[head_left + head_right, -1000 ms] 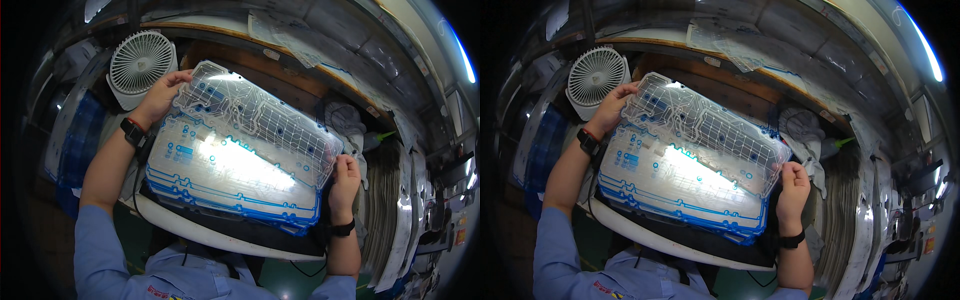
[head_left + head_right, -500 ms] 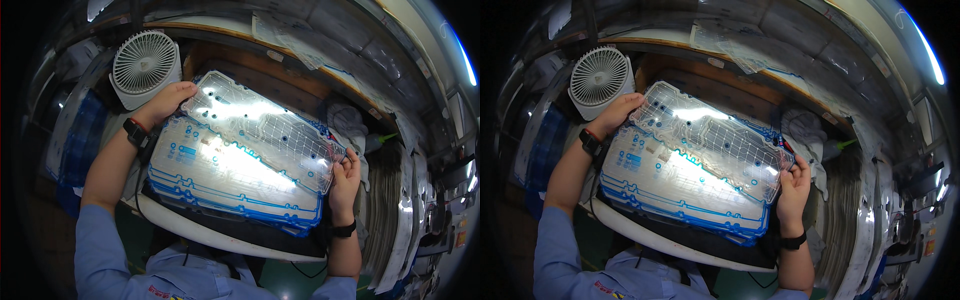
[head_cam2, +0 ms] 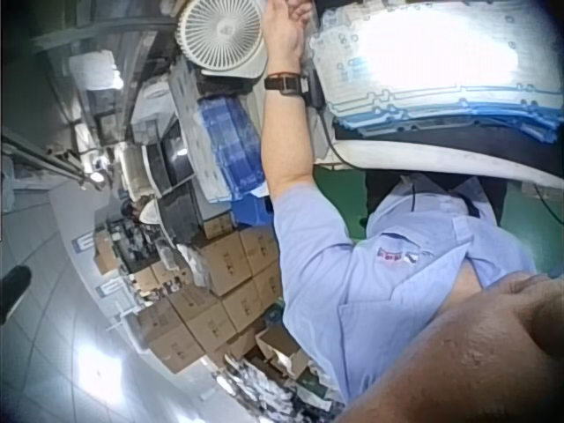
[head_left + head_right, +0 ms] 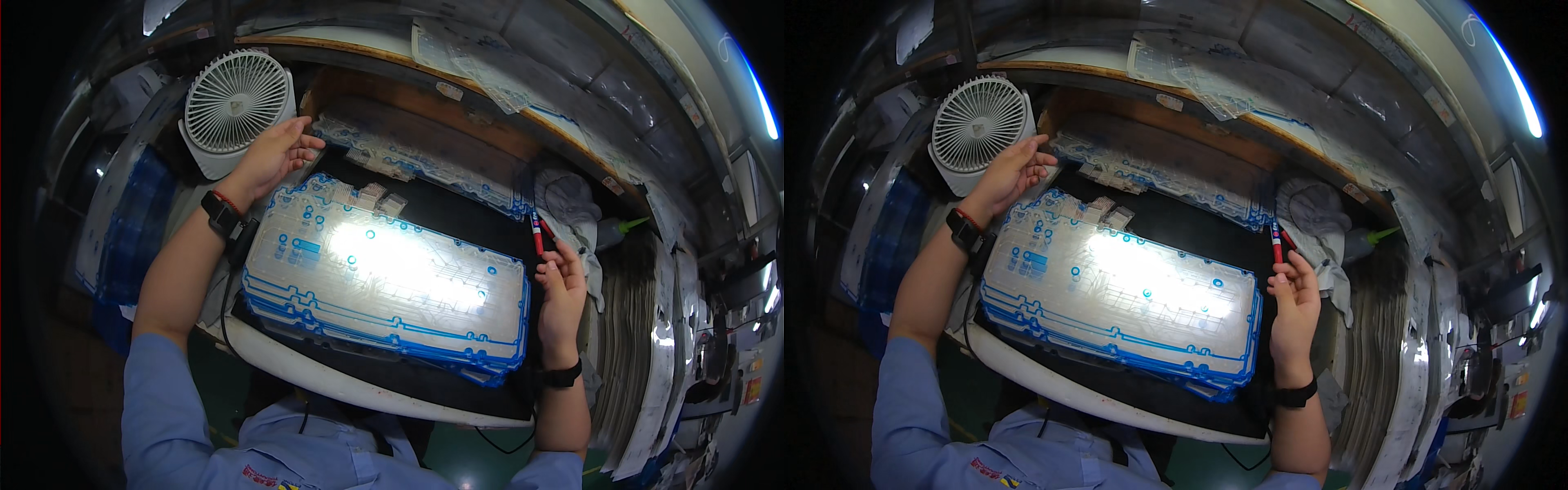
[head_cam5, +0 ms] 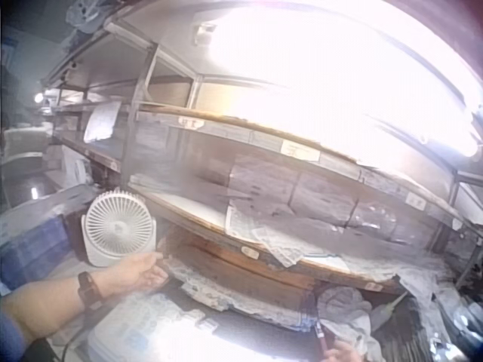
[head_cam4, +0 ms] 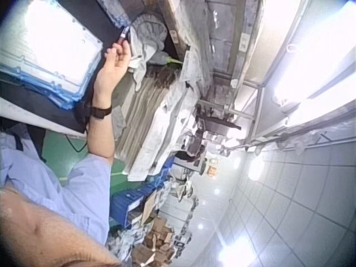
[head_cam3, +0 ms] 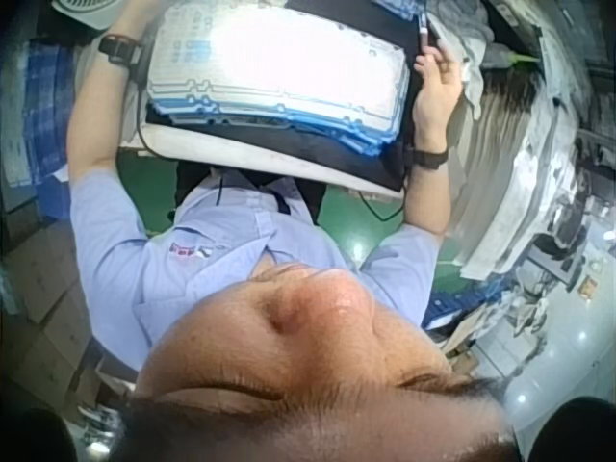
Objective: Cleaning transparent electronic membrane sheets using a liquid from a squeeze bottle and a cloth.
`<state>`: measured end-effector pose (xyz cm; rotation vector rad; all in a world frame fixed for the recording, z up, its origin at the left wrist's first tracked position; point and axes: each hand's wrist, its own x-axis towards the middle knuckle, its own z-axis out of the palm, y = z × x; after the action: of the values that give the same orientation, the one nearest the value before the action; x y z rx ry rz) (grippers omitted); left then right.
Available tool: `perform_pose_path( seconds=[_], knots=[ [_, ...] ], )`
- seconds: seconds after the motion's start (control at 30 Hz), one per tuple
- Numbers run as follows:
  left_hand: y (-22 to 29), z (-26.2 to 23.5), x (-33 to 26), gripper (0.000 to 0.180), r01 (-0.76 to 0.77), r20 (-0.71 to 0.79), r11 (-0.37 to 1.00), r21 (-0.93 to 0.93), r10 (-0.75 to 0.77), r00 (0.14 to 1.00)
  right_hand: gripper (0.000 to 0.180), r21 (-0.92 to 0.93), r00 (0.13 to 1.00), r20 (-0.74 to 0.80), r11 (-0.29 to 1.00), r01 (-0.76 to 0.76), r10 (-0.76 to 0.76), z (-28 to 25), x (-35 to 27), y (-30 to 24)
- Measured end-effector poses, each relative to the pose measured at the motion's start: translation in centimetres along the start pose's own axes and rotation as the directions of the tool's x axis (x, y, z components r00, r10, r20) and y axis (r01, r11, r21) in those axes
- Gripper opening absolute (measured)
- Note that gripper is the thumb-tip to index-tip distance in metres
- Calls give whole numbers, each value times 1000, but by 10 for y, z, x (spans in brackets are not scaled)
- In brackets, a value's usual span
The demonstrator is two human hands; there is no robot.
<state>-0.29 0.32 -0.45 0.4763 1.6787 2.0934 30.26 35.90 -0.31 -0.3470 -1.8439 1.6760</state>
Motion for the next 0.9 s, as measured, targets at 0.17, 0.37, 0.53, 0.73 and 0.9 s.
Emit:
perform_pose_path(
  seconds=[0.17, 0.37, 0.53, 0.73, 0.9],
  knots=[
    [2, 0, -1, 46, 50, 14, 998, 34, -50, 999, 39, -271, 989, 146, 961, 49, -9, 2, 0, 4],
    [-1, 3, -1, 44, 42, 11, 996, 78, -43, 999, 21, -551, 946, 315, 798, 244, -71, -1, 1, 9],
    [3, 5, -4, 41, 69, 49, 996, 63, -72, 996, 16, -179, 988, 154, 983, 33, -5, 6, -6, -2],
    [3, 3, -4, 41, 90, 136, 993, 78, -100, 986, 17, -114, 992, 126, 993, 0, 15, 3, -6, -2],
    [4, 9, -3, 44, 91, 232, 990, 111, -114, 966, 15, -172, 982, 101, 970, 173, -157, 5, -4, 0]
  ],
)
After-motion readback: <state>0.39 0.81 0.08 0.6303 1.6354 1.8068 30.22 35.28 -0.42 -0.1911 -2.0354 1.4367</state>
